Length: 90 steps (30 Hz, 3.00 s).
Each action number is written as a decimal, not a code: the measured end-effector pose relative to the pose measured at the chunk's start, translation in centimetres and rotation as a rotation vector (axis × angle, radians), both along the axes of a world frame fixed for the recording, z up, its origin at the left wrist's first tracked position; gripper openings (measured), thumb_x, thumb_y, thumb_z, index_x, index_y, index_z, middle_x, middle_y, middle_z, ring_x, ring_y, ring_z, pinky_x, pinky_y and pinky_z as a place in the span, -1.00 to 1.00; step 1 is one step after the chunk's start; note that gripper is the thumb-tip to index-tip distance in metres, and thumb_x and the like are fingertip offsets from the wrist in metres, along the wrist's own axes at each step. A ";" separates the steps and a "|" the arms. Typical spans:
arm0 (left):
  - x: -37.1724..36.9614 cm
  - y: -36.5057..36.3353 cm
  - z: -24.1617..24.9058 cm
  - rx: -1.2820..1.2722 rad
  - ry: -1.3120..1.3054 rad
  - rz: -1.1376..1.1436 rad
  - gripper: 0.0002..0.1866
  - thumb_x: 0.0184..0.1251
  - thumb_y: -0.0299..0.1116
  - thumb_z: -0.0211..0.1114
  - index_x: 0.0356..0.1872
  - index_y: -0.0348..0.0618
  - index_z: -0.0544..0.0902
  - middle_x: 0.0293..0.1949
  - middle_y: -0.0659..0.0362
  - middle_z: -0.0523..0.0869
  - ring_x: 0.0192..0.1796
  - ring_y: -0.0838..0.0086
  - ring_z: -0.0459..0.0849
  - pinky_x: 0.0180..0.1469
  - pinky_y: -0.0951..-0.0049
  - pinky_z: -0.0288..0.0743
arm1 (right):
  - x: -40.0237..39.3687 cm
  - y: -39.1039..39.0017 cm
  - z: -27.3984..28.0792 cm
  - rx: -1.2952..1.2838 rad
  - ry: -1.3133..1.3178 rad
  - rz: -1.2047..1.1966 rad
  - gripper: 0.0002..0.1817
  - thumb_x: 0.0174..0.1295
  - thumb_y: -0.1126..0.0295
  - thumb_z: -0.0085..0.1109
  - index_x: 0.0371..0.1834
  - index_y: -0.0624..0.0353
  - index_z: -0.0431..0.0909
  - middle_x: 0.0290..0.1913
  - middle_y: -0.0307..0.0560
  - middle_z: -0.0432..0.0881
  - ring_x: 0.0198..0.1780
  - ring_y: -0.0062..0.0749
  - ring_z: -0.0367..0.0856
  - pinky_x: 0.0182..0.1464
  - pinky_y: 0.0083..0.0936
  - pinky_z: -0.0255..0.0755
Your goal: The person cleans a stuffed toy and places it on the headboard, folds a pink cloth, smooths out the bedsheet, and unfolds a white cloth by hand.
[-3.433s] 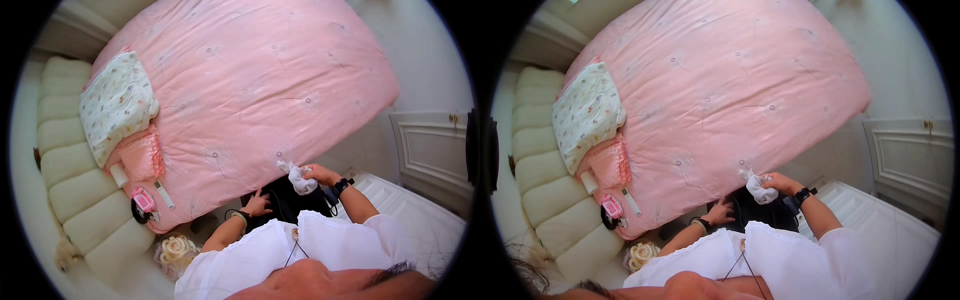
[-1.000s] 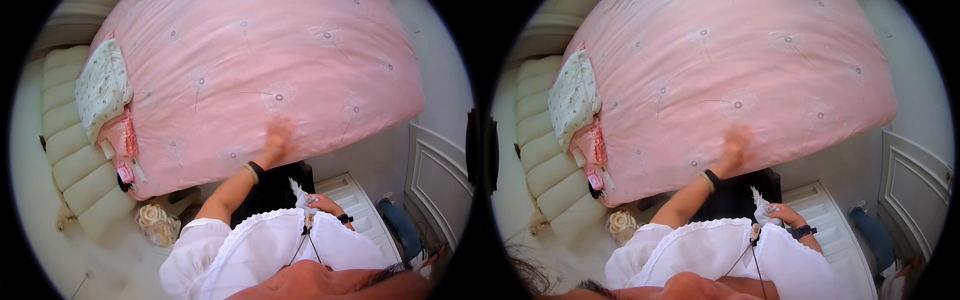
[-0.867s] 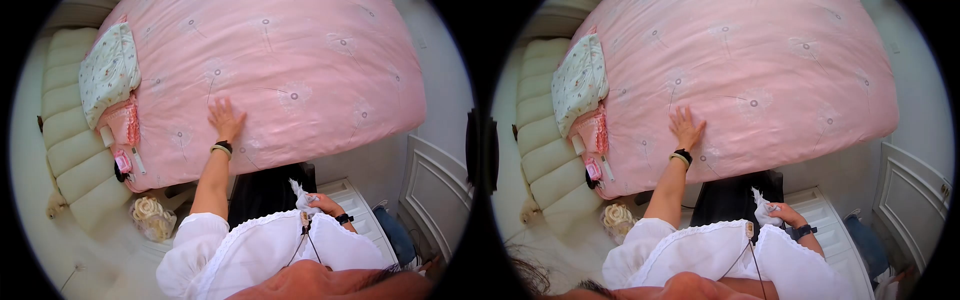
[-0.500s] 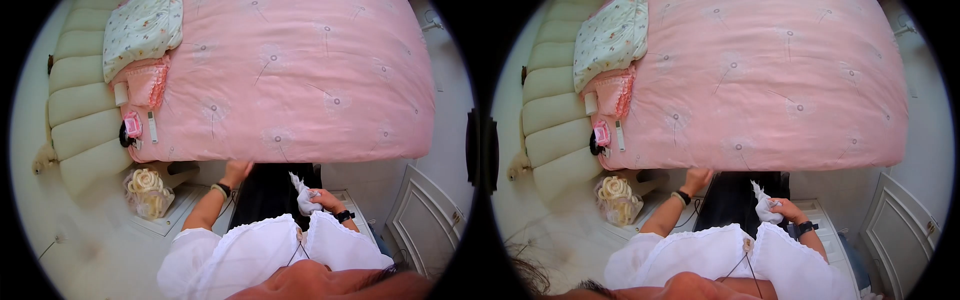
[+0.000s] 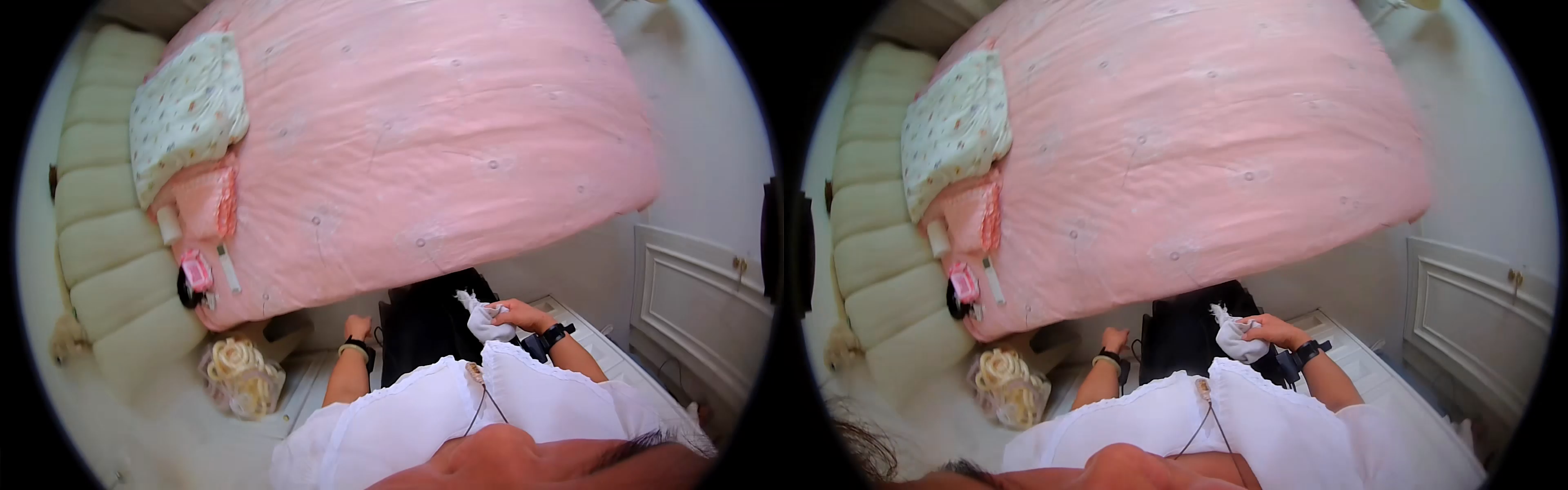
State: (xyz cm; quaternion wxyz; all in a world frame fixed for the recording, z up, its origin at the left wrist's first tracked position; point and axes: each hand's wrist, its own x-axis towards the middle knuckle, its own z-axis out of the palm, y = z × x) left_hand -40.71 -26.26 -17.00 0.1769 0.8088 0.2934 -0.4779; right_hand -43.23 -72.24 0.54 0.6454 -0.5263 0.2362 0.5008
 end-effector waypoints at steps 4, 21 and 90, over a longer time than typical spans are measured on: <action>6.6 -3.2 2.5 -0.183 -0.183 0.097 -0.58 0.16 -0.08 0.27 -0.20 -0.28 0.71 -0.20 -0.12 0.73 -0.05 0.09 0.71 0.05 0.21 0.53 | -1.0 -3.6 3.1 -0.026 -0.092 -0.085 -0.48 0.10 0.36 0.24 0.20 0.16 0.53 -0.04 -0.20 0.65 -0.05 -0.53 0.55 0.06 -0.58 0.39; 5.6 -49.7 7.5 -0.400 -0.190 -0.859 -0.08 0.05 0.23 0.35 0.39 -0.02 0.29 0.43 -0.29 0.01 0.46 -0.17 0.01 0.39 -0.05 0.11 | -10.6 -34.0 4.6 -0.118 -0.064 -0.554 -0.52 0.09 0.47 0.21 0.15 0.29 0.52 0.01 -0.12 0.64 -0.02 -0.44 0.59 0.12 -0.53 0.42; 32.9 -124.4 11.6 -0.462 -0.754 -0.796 -0.40 0.21 -0.03 0.27 0.18 -0.20 0.46 0.17 -0.20 0.50 0.40 0.01 0.22 0.36 -0.25 -0.07 | 6.8 -107.0 3.8 0.163 0.200 -0.360 -0.45 0.13 0.51 0.20 0.25 0.30 0.42 0.05 -0.12 0.60 0.04 -0.43 0.57 0.17 -0.52 0.40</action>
